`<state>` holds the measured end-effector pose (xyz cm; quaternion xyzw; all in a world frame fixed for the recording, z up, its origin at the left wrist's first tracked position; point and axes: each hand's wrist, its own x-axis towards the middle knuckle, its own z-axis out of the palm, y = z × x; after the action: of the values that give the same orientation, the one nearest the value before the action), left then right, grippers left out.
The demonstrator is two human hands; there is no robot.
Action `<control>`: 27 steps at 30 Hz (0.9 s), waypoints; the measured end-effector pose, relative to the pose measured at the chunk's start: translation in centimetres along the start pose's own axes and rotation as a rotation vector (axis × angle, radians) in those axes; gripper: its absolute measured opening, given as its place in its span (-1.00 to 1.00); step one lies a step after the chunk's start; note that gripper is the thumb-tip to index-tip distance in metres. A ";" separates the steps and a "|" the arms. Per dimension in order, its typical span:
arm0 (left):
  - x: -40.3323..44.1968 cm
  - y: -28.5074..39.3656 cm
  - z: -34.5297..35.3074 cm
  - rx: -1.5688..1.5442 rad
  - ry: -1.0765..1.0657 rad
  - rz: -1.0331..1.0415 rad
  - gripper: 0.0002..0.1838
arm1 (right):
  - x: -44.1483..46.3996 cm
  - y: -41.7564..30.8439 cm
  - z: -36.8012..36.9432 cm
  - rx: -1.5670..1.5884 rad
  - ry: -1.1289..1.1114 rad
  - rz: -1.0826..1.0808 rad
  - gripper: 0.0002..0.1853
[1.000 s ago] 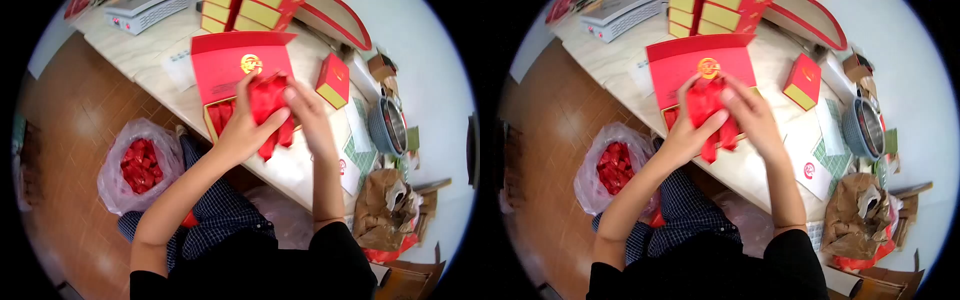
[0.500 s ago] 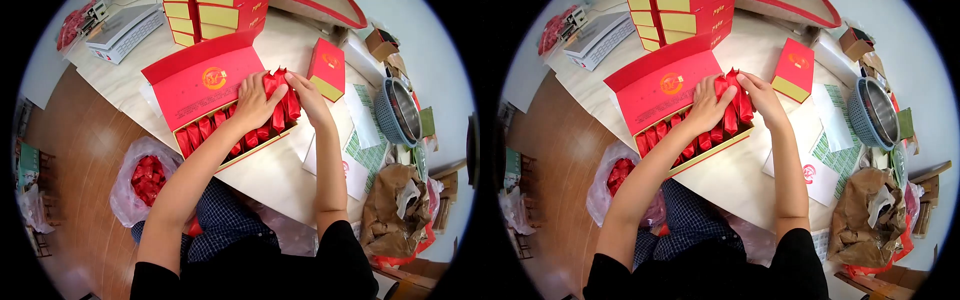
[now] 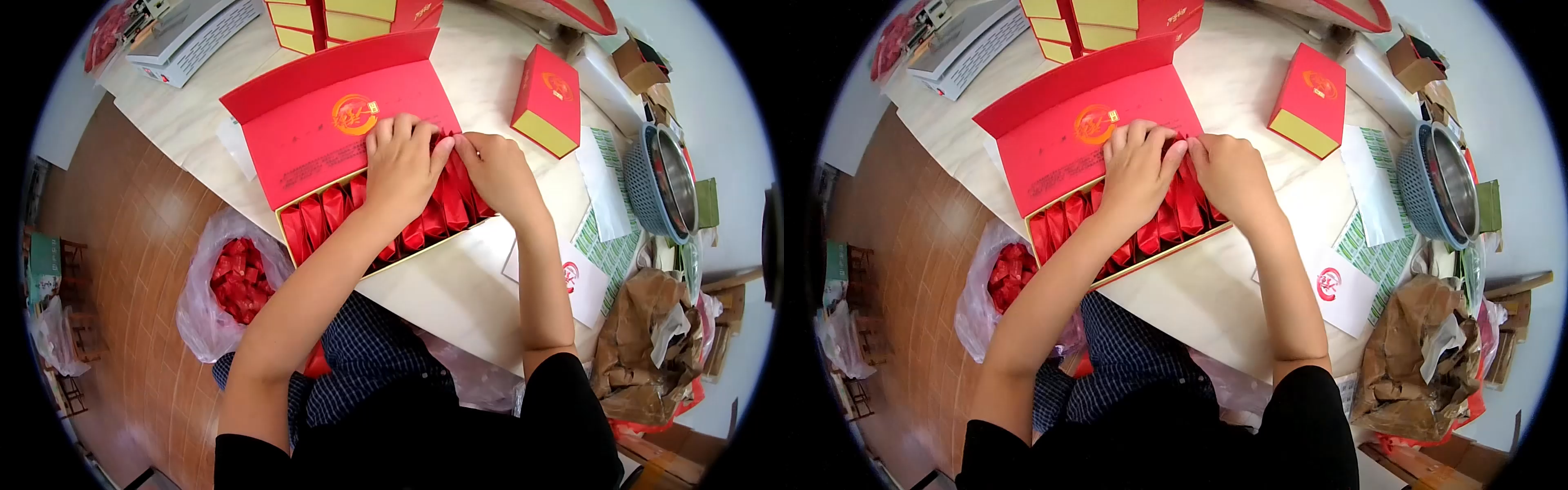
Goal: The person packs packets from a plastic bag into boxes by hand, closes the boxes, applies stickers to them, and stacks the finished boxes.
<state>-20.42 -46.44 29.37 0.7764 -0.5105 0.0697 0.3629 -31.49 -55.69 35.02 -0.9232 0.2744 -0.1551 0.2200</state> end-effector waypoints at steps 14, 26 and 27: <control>-1.6 -2.2 -4.7 -0.134 0.074 0.048 -0.71 | -1.3 -0.3 5.9 -0.304 0.126 0.104 -0.74; -12.6 -5.3 -8.1 -0.480 0.336 -0.382 -0.39 | -1.3 -3.1 5.4 0.126 -0.145 0.165 -0.28; -12.6 -5.2 -8.0 -0.497 0.339 -0.392 -0.40 | -1.4 -3.0 5.8 0.119 -0.110 0.167 -0.27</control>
<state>-19.84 -30.90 26.63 0.7251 -0.2856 0.0003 0.6266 -28.93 -50.76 31.34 -0.8896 0.3279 -0.1013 0.3015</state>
